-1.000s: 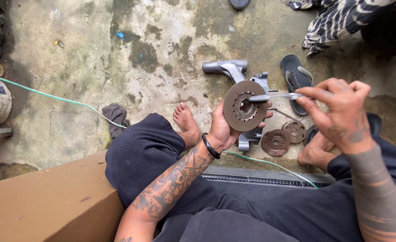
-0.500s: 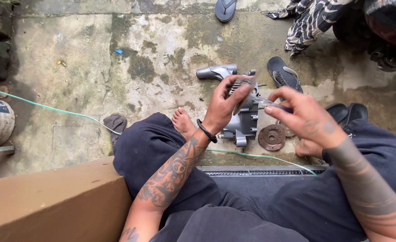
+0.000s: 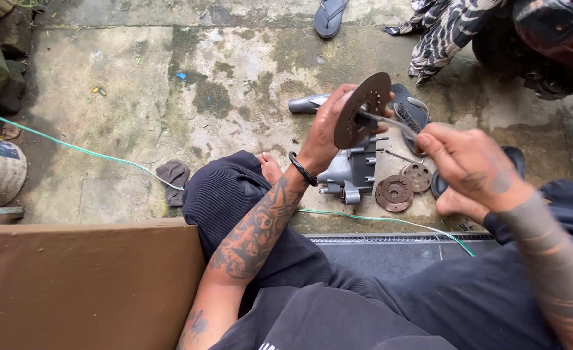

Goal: Cleaning a motorcycle engine gear and casing component using a small brush and a metal scraping tool.

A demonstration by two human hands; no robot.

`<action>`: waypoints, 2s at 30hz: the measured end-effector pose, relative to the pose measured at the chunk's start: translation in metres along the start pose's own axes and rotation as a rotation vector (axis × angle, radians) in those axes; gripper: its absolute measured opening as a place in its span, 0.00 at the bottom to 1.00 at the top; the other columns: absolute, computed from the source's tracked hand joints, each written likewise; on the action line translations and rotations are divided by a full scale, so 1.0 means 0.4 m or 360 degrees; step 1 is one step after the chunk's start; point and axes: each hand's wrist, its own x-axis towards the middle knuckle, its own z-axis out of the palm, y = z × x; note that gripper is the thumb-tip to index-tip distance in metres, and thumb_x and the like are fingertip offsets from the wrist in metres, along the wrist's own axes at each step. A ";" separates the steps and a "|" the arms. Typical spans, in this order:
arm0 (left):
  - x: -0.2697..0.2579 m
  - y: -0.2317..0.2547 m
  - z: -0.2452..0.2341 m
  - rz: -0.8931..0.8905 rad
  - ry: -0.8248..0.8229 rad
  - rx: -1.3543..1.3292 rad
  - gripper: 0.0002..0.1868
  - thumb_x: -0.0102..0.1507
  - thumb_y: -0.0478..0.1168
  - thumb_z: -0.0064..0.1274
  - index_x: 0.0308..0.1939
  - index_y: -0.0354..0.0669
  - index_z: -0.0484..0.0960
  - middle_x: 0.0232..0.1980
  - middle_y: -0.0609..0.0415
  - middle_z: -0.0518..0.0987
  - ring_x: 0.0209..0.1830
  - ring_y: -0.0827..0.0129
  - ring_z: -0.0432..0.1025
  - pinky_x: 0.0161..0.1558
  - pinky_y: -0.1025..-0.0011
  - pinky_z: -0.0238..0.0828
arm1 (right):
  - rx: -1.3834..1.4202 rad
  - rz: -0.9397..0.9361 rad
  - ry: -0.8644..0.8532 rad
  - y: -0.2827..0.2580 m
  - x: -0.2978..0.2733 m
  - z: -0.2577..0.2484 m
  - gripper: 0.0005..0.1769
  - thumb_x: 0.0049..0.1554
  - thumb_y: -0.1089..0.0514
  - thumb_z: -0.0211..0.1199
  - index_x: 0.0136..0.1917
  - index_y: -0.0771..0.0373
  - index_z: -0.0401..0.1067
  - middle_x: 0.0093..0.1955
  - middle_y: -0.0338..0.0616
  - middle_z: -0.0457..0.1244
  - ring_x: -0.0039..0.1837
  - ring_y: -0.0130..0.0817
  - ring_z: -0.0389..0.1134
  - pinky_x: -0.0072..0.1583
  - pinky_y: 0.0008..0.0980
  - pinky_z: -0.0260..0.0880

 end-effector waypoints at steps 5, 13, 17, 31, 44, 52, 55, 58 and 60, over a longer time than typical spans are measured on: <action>-0.012 -0.061 -0.011 -0.0146 -0.0214 -0.1090 0.25 0.80 0.49 0.35 0.80 0.50 0.57 0.76 0.34 0.66 0.70 0.35 0.69 0.71 0.42 0.73 | -0.0379 -0.0121 0.0088 -0.010 -0.013 -0.127 0.09 0.65 0.57 0.59 0.49 0.63 0.76 0.28 0.48 0.66 0.26 0.45 0.61 0.34 0.42 0.59; -0.056 -0.033 0.004 -0.0528 0.0047 -0.1256 0.33 0.75 0.55 0.25 0.78 0.39 0.57 0.71 0.25 0.68 0.66 0.35 0.70 0.61 0.48 0.78 | -0.1412 -0.0926 0.0472 0.203 0.200 -0.212 0.06 0.71 0.54 0.66 0.55 0.54 0.81 0.47 0.43 0.69 0.44 0.41 0.68 0.49 0.37 0.66; -0.073 -0.043 0.012 -0.0541 0.0131 -0.1250 0.32 0.76 0.55 0.23 0.78 0.41 0.59 0.69 0.26 0.70 0.63 0.35 0.72 0.54 0.52 0.81 | -0.1133 -0.0841 0.0484 0.083 0.198 -0.203 0.05 0.75 0.62 0.67 0.59 0.65 0.82 0.50 0.47 0.69 0.50 0.42 0.68 0.62 0.39 0.68; -0.080 -0.007 0.002 -0.0578 0.0535 -0.1469 0.34 0.75 0.55 0.26 0.77 0.38 0.62 0.68 0.33 0.73 0.59 0.31 0.73 0.47 0.53 0.85 | -0.0357 -0.1169 -0.0032 -0.013 0.320 -0.047 0.11 0.57 0.52 0.65 0.51 0.56 0.78 0.46 0.37 0.65 0.45 0.34 0.61 0.62 0.42 0.48; -0.056 0.015 -0.031 -0.0487 0.0558 -0.1335 0.33 0.76 0.53 0.27 0.78 0.32 0.61 0.67 0.25 0.72 0.60 0.36 0.74 0.51 0.58 0.83 | -0.0301 -0.1200 -0.0117 0.038 0.507 -0.029 0.13 0.61 0.48 0.59 0.50 0.54 0.81 0.42 0.38 0.68 0.42 0.30 0.61 0.62 0.38 0.49; -0.071 0.009 -0.030 -0.0391 0.0648 -0.1300 0.32 0.76 0.51 0.28 0.80 0.38 0.60 0.70 0.28 0.71 0.62 0.37 0.73 0.55 0.59 0.83 | -0.0134 -0.1231 -0.0305 -0.018 0.570 -0.008 0.14 0.59 0.47 0.58 0.43 0.52 0.82 0.41 0.37 0.68 0.40 0.31 0.60 0.61 0.39 0.46; -0.070 0.027 -0.014 -0.0457 0.0703 -0.1644 0.36 0.80 0.56 0.25 0.81 0.31 0.59 0.70 0.26 0.70 0.62 0.36 0.73 0.53 0.54 0.82 | -0.0306 -0.1166 -0.0151 0.018 0.594 -0.031 0.10 0.58 0.50 0.64 0.44 0.56 0.80 0.42 0.38 0.66 0.43 0.35 0.60 0.65 0.43 0.44; -0.057 0.044 -0.011 -0.0427 0.0767 -0.1582 0.31 0.77 0.50 0.30 0.79 0.32 0.62 0.66 0.28 0.74 0.58 0.39 0.76 0.51 0.59 0.84 | -0.0266 -0.1349 -0.0127 -0.033 0.584 -0.001 0.13 0.54 0.44 0.65 0.37 0.52 0.80 0.39 0.37 0.63 0.43 0.34 0.59 0.66 0.44 0.44; -0.053 0.042 -0.016 -0.0419 0.0826 -0.1641 0.32 0.76 0.49 0.29 0.79 0.32 0.61 0.66 0.28 0.74 0.57 0.38 0.76 0.50 0.58 0.84 | -0.0280 -0.1382 -0.0211 -0.080 0.576 0.018 0.15 0.55 0.41 0.63 0.37 0.51 0.79 0.39 0.35 0.63 0.41 0.34 0.58 0.63 0.44 0.45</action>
